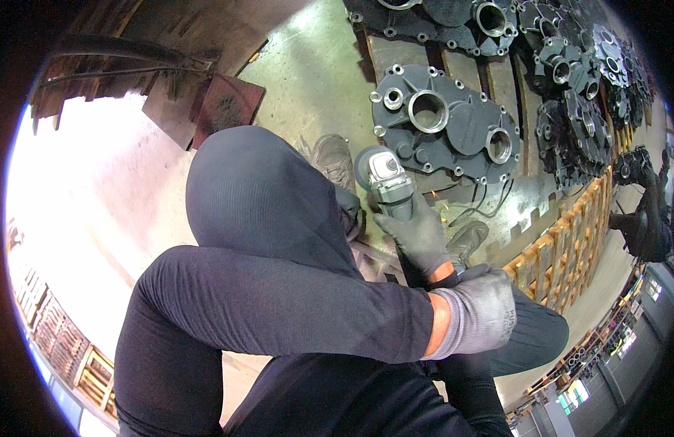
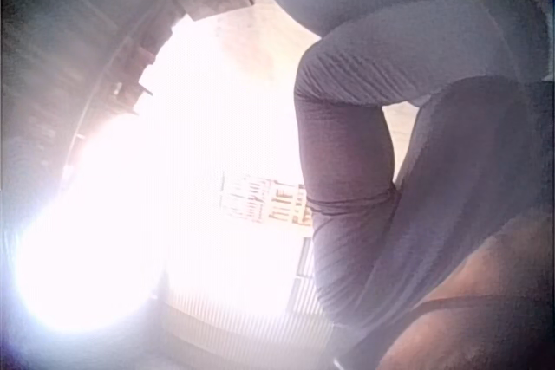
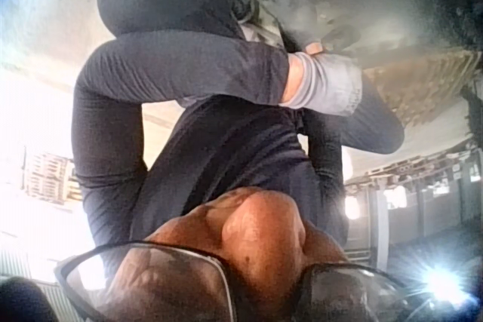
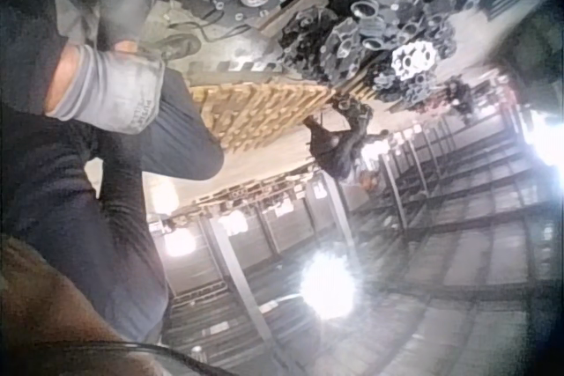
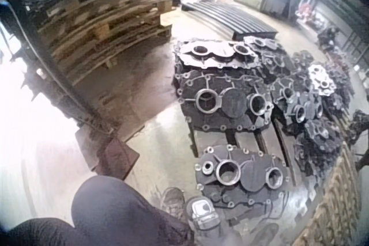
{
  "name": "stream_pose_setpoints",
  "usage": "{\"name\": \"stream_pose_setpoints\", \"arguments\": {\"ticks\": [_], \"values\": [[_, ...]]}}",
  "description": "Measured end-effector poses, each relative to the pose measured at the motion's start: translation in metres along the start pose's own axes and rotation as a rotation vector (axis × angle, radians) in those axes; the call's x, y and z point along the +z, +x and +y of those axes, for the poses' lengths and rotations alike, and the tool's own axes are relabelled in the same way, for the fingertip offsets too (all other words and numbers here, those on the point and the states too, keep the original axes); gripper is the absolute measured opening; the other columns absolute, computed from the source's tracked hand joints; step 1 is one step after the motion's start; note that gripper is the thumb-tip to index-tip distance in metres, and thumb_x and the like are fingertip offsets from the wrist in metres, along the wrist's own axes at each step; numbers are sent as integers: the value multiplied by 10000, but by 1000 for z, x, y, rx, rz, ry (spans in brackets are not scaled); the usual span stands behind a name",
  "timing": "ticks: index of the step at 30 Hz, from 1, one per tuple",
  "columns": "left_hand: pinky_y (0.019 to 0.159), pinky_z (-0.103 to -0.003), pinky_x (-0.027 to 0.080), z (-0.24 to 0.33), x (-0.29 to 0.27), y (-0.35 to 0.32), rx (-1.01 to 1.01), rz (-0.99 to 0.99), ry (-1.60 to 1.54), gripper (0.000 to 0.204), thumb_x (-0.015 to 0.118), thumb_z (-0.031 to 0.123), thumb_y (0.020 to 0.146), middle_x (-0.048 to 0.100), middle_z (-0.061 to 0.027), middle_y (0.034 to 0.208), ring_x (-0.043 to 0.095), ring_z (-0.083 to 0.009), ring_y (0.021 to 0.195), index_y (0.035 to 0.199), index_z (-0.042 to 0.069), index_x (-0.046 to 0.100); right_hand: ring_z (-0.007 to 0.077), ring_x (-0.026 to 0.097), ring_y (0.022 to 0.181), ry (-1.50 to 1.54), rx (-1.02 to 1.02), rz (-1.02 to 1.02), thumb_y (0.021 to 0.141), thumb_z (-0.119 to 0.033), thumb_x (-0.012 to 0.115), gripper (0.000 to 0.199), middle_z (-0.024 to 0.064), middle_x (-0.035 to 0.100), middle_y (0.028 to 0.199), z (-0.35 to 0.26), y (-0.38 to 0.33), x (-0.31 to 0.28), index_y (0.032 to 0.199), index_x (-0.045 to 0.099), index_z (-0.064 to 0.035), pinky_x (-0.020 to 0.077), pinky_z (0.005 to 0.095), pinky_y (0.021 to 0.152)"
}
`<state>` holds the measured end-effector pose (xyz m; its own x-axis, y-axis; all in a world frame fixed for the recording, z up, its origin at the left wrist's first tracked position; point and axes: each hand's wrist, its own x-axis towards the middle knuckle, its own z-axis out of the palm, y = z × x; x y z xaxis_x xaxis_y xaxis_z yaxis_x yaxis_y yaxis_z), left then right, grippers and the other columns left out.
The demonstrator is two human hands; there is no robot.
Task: The person sits on the floor and uses an angle grinder to smooth the edges and surfaces of several metal engine components. They handle each part individually, rotating them to access different areas, and place finished pieces back on a wooden pallet.
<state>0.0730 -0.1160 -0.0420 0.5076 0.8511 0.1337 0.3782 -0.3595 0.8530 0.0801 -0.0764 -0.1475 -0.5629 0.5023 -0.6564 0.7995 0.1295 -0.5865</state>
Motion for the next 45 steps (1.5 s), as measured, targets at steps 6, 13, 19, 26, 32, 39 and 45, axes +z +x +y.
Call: {"name": "stream_pose_setpoints", "arguments": {"ticks": [6, 13, 19, 26, 32, 39, 45], "values": [[816, -436, 566, 0, 1, 1, -5, -41, 13, 138, 718, 206, 912, 753, -76, 923, 701, -259, 827, 946, 89, 783, 452, 750, 1149, 62, 93, 9, 797, -398, 919, 793, 285, 761, 1223, -4, 0, 5, 1420, 612, -15, 592, 511, 962], [837, -439, 567, -2, 2, -1, -24, -75, 38, 143, 715, 210, 927, 753, -81, 943, 703, -261, 851, 965, 87, 779, 418, 777, 1071, 84, 38, 35, 795, -401, 923, 772, 252, 779, 1173, -3, -3, 12, 1407, 645, -21, 598, 496, 931], [855, -442, 568, -2, 2, -6, -49, -103, 59, 148, 713, 213, 939, 753, -85, 959, 704, -264, 872, 981, 86, 775, 196, 780, 857, 13, -72, 104, 839, -317, 933, 670, 158, 795, 1062, 9, -9, 16, 1357, 652, 2, 623, 356, 765], [877, -445, 569, -8, 4, -15, -113, -136, 83, 153, 710, 217, 953, 752, -89, 979, 706, -266, 896, 1000, 84, 771, 178, 760, 911, 121, -1, 13, 855, -285, 926, 635, 138, 791, 1088, 16, 0, 29, 1356, 657, -3, 616, 341, 798], [895, -448, 570, -6, 2, -10, -60, -165, 101, 158, 708, 220, 965, 752, -93, 996, 707, -268, 916, 1017, 82, 767, 206, 773, 930, 123, -8, 63, 844, -287, 920, 632, 148, 803, 1093, 3, -10, 11, 1361, 668, -22, 616, 387, 837], [916, -451, 572, -8, 2, -14, -91, -194, 128, 164, 705, 223, 979, 752, -98, 1016, 709, -271, 941, 1036, 80, 763, 265, 783, 1074, 132, 1, 49, 801, -318, 945, 695, 188, 800, 1163, -5, -5, 13, 1364, 666, -22, 593, 400, 938], [934, -454, 573, -8, -5, -8, -52, -246, 161, 169, 703, 226, 991, 752, -101, 1033, 710, -273, 961, 1052, 79, 759, 281, 781, 1082, 78, 51, 51, 793, -335, 958, 728, 198, 791, 1190, 0, -19, 6, 1383, 659, -29, 593, 416, 941]]}}
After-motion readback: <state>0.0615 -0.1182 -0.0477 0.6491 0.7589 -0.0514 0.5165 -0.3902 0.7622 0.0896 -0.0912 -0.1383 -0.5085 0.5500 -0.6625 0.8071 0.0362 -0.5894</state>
